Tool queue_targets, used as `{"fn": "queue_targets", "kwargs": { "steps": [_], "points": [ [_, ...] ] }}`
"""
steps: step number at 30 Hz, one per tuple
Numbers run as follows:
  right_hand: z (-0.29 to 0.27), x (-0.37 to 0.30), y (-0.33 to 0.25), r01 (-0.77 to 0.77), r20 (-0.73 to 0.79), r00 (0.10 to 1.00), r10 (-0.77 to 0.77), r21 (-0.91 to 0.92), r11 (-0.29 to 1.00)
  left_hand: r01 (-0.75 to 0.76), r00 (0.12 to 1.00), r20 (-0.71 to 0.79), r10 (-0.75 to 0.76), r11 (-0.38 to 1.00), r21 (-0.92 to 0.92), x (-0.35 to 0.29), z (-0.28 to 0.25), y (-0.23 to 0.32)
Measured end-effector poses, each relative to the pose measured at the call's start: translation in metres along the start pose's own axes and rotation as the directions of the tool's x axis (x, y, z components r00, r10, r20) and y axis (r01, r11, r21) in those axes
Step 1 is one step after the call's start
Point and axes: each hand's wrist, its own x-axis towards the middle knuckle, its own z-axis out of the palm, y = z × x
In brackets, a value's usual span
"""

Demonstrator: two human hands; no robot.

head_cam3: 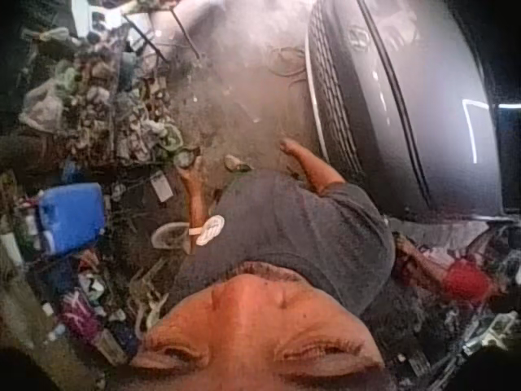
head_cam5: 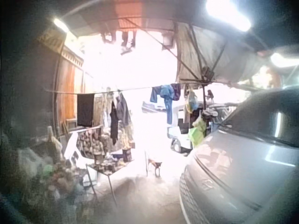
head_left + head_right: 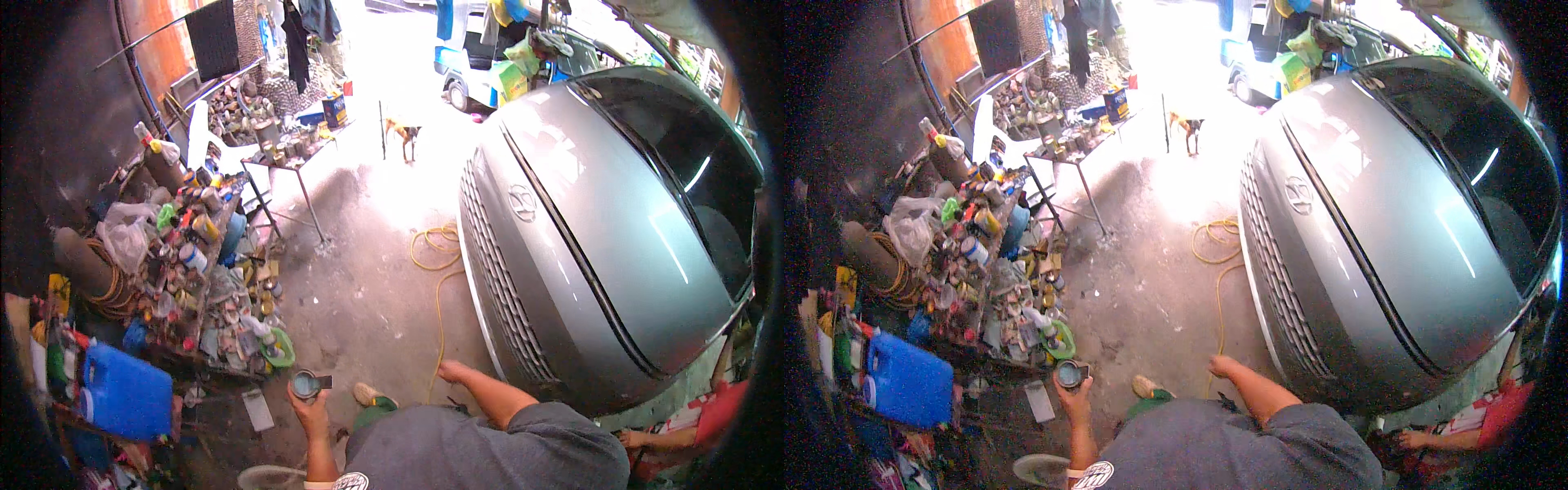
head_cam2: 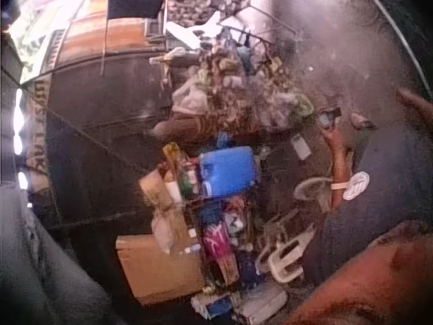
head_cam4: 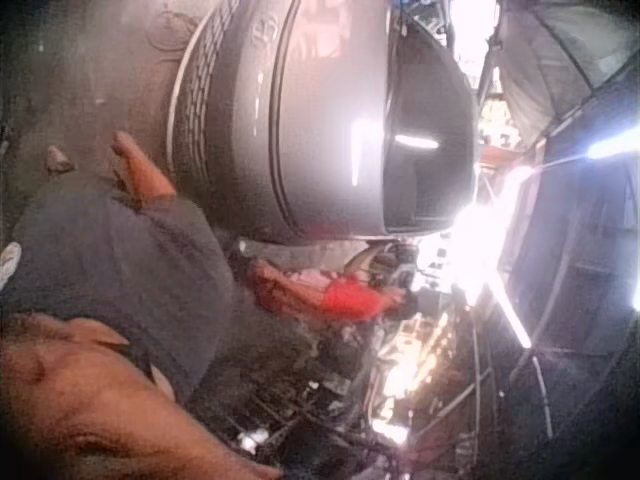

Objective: The person selects a paint can from a cluttered table, opens it, and uses a metal stir stick to mix the contents. They walk through a garage with several cars, inspecting the paint mixture on the stick, before returning to the table to place the can back among other supplies.

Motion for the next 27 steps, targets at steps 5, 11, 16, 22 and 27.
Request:
{"fn": "queue_targets", "kwargs": {
  "steps": [5, 11, 16, 22, 27],
  "points": [
    [0.015, 0.027, 0.017, -0.314, 0.322, 0.887, 0.330, -0.101, 0.944, -0.095, 0.994, 0.044, 0.101, 0.988, -0.125, 0.179, -0.009, -0.017],
    [0.051, 0.055, 0.019, -0.573, 0.382, 0.799, 0.463, 0.252, 0.780, -0.224, 0.974, -0.016, 0.224, 0.975, 0.016, 0.370, 0.046, -0.018],
    [-0.073, 0.222, -0.025, -0.653, 0.458, 0.751, 0.476, 0.409, 0.638, -0.152, 0.981, -0.126, 0.149, 0.988, -0.020, 0.511, 0.093, -0.003],
    [-0.262, 0.437, 0.000, -0.559, 0.337, 0.827, 0.449, 0.579, 0.594, -0.078, 0.946, -0.324, -0.003, 0.968, -0.236, 0.669, 0.164, 0.028],
    [-0.467, 0.603, 0.007, -0.320, 0.090, 0.926, 0.367, 0.703, 0.635, -0.115, 0.831, -0.550, 0.076, 0.993, -0.036, 0.802, 0.183, 0.017]
  ]
}}
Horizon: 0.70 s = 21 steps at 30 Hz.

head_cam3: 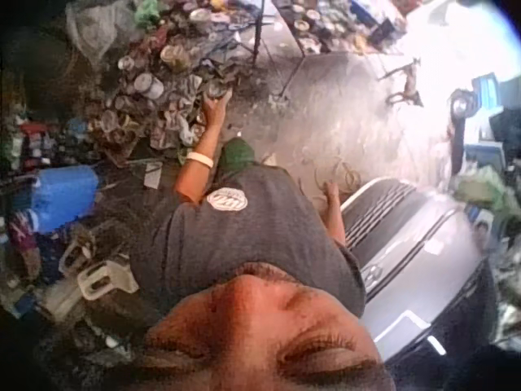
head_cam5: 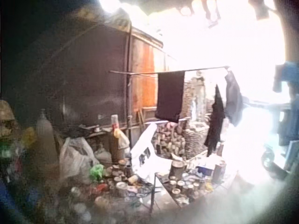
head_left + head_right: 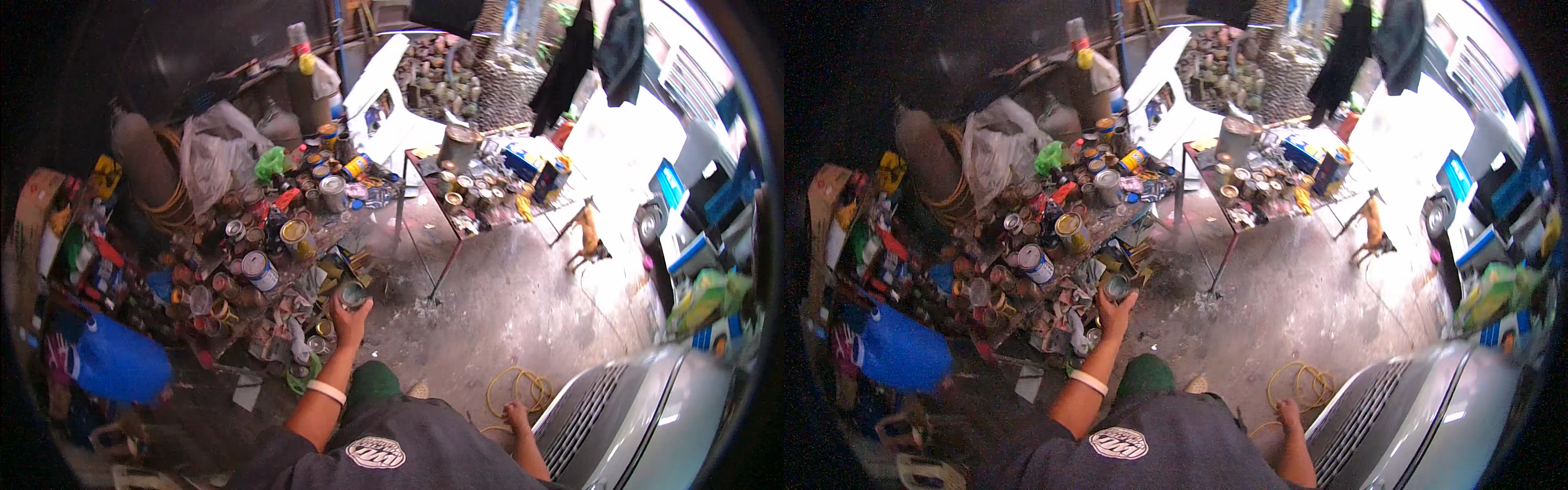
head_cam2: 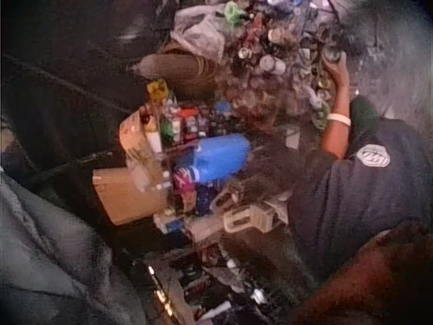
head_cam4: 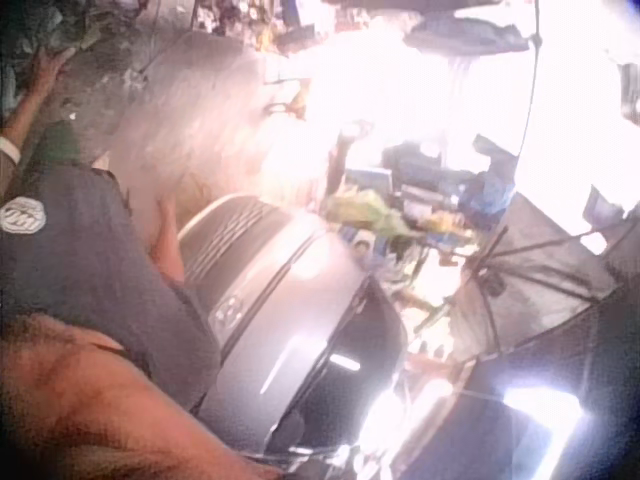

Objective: The person selects a paint can from a cluttered table, opens it, and uses a metal stir stick to mix the contents. They walk through a garage with several cars, inspecting the paint mixture on the stick, before returning to the table to place the can back among other supplies.

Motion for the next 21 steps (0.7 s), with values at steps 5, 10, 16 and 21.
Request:
{"fn": "queue_targets", "kwargs": {
  "steps": [5, 10, 16, 21],
  "points": [
    [-0.035, 0.086, -0.157, 0.181, -0.106, 0.979, -0.176, 0.038, 0.983, 0.071, 0.986, -0.162, -0.041, 0.981, 0.182, 0.105, 0.046, -0.042],
    [0.013, 0.138, -0.188, 0.146, 0.005, 0.989, -0.148, -0.187, 0.971, 0.138, 0.954, -0.296, -0.041, 0.940, 0.313, 0.214, 0.081, -0.131],
    [0.114, 0.171, -0.220, -0.035, 0.151, 0.983, 0.107, -0.418, 0.908, 0.183, 0.934, -0.347, -0.088, 0.950, 0.254, 0.317, 0.104, -0.234],
    [0.158, 0.172, -0.312, -0.036, 0.149, 0.983, 0.108, -0.418, 0.908, 0.267, 0.922, -0.362, -0.138, 0.903, 0.335, 0.347, 0.128, -0.262]
  ]
}}
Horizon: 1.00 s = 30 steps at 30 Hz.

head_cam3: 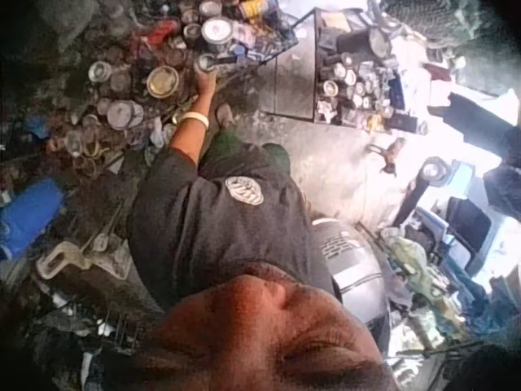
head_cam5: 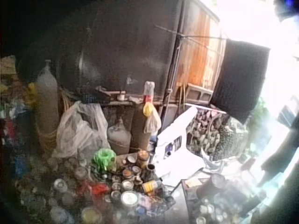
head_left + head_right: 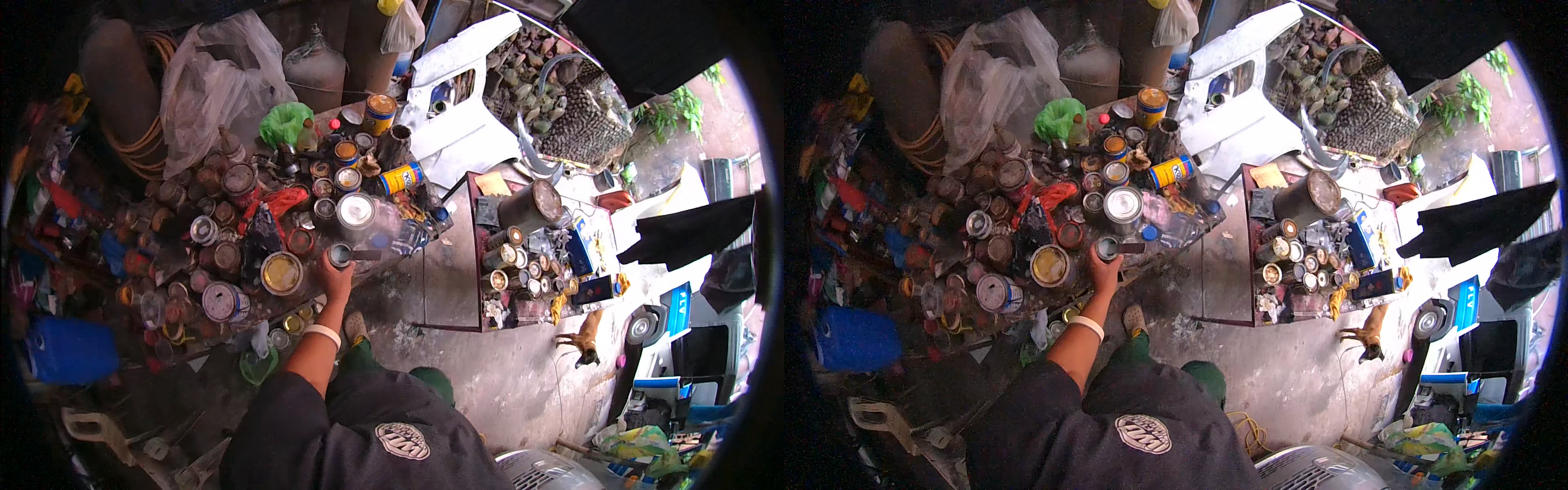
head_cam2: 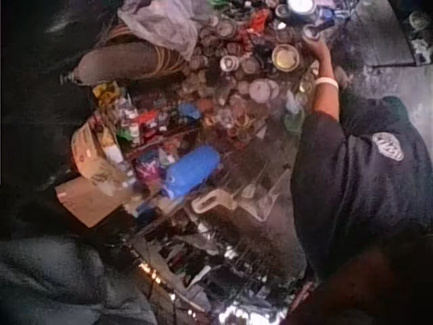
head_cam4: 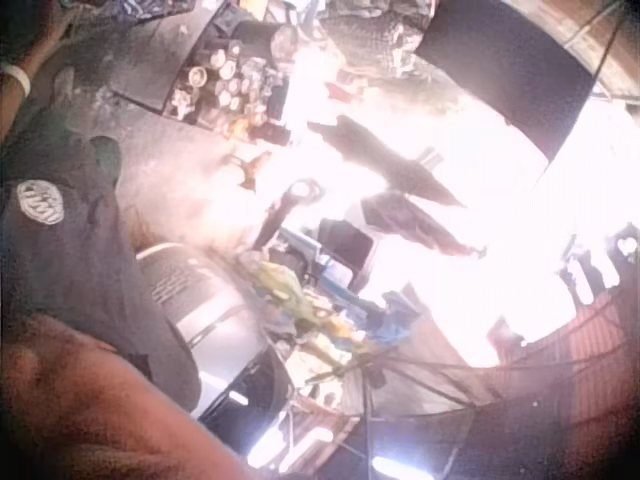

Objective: The person selects a paint can from a cluttered table, opens it, and uses a metal stir stick to mix the contents. They walk through a garage with several cars, inspecting the paint mixture on the stick, before returning to the table to place the can back among other supplies.

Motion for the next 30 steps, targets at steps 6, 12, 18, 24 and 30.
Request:
{"fn": "queue_targets", "kwargs": {
  "steps": [6, 12, 18, 24, 30],
  "points": [
    [-0.003, 0.037, -0.110, 0.102, 0.051, 0.994, -0.100, -0.033, 0.994, 0.050, 0.999, -0.021, -0.050, 0.999, -0.014, 0.017, 0.007, -0.003],
    [-0.005, 0.084, -0.172, 0.167, 0.152, 0.978, -0.145, -0.142, 0.976, 0.113, 0.988, -0.131, -0.086, 0.970, 0.215, 0.001, 0.002, 0.021],
    [-0.010, 0.124, -0.210, 0.222, 0.229, 0.958, -0.171, -0.220, 0.950, 0.306, 0.876, 0.403, -0.266, 0.952, -0.035, -0.064, -0.047, 0.028],
    [-0.010, 0.145, -0.233, 0.277, 0.283, 0.937, -0.204, -0.248, 0.928, 0.486, 0.095, 0.961, -0.259, 0.855, 0.182, -0.102, -0.095, 0.007],
    [-0.005, 0.151, -0.233, 0.319, 0.308, 0.920, -0.243, -0.226, 0.921, 0.385, -0.124, 0.933, -0.338, 0.850, 0.359, -0.086, -0.121, 0.031]
  ]
}}
